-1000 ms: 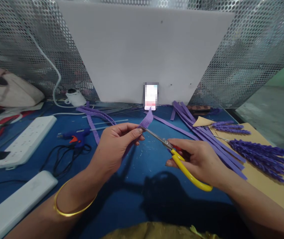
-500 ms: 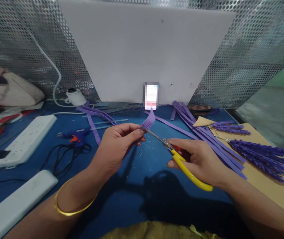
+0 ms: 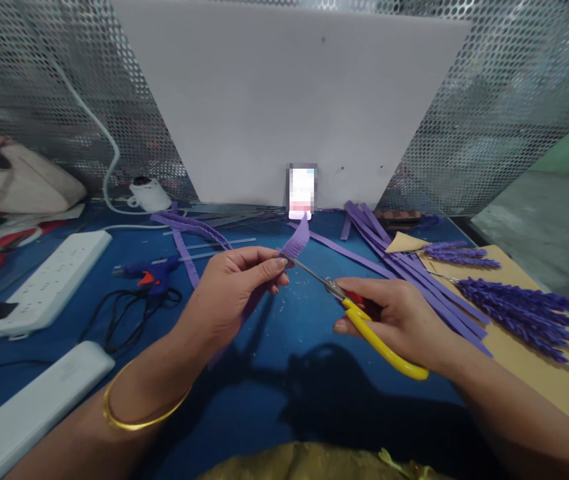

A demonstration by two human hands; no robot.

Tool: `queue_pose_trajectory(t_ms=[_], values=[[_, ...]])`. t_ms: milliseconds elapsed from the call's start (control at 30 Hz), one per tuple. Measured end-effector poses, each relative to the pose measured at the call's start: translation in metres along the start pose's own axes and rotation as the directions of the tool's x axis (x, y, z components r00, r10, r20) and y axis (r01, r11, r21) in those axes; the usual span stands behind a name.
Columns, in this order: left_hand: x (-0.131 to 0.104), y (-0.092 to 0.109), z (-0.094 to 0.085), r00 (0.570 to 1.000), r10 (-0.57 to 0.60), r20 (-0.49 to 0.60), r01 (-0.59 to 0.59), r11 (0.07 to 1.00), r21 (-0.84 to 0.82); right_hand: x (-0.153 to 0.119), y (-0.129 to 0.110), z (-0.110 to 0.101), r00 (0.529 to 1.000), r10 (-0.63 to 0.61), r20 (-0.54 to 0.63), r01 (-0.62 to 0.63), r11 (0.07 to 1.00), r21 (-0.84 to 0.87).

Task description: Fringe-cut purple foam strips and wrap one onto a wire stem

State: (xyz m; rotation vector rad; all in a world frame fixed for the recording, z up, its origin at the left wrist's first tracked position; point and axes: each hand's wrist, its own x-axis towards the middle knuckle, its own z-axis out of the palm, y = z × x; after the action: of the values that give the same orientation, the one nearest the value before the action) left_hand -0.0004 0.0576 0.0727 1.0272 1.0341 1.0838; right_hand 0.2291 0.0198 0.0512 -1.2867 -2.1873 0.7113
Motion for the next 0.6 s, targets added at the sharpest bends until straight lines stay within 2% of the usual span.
queue_pose_trajectory(t_ms=[200, 500, 600], values=[[0.0, -0.0015, 0.0007, 1.0, 0.018, -0.017, -0.019, 1.0, -0.006, 0.0002, 0.0003, -0.0011, 0.998, 0.041, 0.044, -0.043, 0.997, 0.065], [0.002, 0.0033, -0.0018, 0.994, -0.1, 0.048, 0.103, 0.992, -0.07, 0.0048, -0.0009, -0.0049, 0.985, 0.075, 0.158, -0.127, 0.928, 0.35], [0.0023, 0.001, -0.0011, 0.993, -0.116, 0.037, 0.119, 0.99, -0.082, 0.006, 0.0006, -0.0044, 0.986, 0.072, 0.149, -0.124, 0.919, 0.374]])
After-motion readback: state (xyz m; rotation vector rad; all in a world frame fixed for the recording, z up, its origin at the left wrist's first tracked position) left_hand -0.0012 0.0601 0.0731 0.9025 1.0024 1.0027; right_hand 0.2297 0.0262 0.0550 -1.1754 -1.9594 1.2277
